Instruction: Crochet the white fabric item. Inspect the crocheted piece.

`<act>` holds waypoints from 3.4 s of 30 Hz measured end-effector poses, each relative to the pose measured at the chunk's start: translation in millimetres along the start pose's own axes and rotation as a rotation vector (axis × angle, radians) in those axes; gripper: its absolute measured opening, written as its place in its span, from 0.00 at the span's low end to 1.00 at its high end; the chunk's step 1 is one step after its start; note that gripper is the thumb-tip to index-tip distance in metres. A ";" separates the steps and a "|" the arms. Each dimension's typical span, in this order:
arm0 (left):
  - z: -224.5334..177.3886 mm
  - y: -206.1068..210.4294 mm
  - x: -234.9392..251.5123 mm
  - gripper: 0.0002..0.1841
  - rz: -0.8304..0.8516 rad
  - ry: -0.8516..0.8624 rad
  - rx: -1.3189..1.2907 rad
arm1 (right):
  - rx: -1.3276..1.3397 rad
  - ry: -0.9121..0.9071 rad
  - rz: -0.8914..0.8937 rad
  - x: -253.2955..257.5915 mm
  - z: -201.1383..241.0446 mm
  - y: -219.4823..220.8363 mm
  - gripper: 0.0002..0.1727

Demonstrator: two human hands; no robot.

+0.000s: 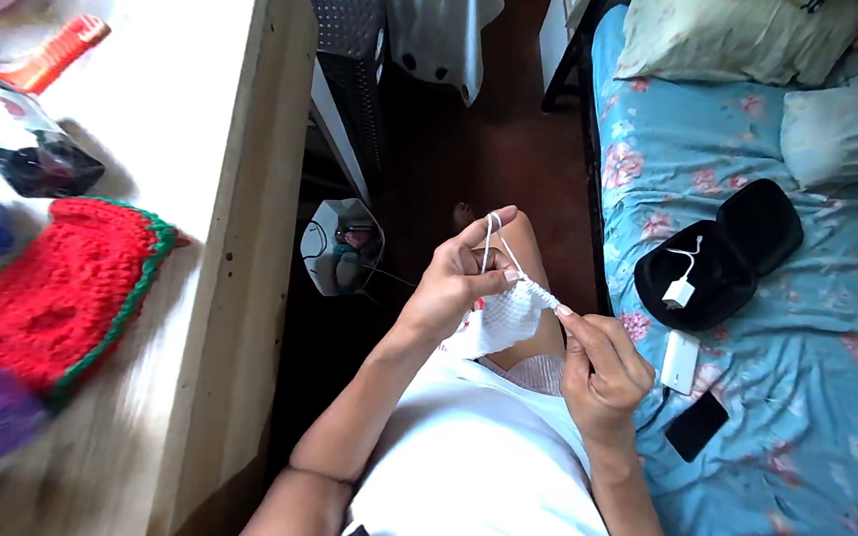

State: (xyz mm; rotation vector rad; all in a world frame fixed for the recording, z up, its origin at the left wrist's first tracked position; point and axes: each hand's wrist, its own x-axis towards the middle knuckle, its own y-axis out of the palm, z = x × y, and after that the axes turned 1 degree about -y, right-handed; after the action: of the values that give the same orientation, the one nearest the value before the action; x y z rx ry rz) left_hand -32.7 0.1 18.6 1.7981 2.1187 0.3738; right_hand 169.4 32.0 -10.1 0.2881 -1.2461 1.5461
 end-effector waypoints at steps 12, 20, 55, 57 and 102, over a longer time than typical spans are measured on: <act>-2.7 -10.6 -1.5 0.31 0.071 -0.135 -0.076 | -0.006 -0.075 0.034 -2.6 -6.7 -3.9 0.11; 2.3 -5.9 -1.0 0.30 0.081 -0.120 -0.127 | 0.344 0.105 0.057 -1.7 -10.8 0.7 0.10; 21.3 20.7 -3.0 0.51 -0.066 0.198 0.065 | 0.510 0.398 0.070 2.6 3.8 3.6 0.09; 30.8 27.7 -5.5 0.47 -0.101 0.311 0.197 | 0.264 0.258 0.052 3.1 5.8 4.6 0.09; 4.3 -1.4 -2.4 0.31 0.021 -0.087 -0.231 | 0.192 0.054 0.028 0.6 -6.4 0.8 0.11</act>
State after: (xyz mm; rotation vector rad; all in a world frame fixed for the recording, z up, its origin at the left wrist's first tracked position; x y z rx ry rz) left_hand -31.8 -2.6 14.3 1.6741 1.9131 0.5135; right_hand 171.1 37.7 -12.8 0.3515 -1.0650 1.6896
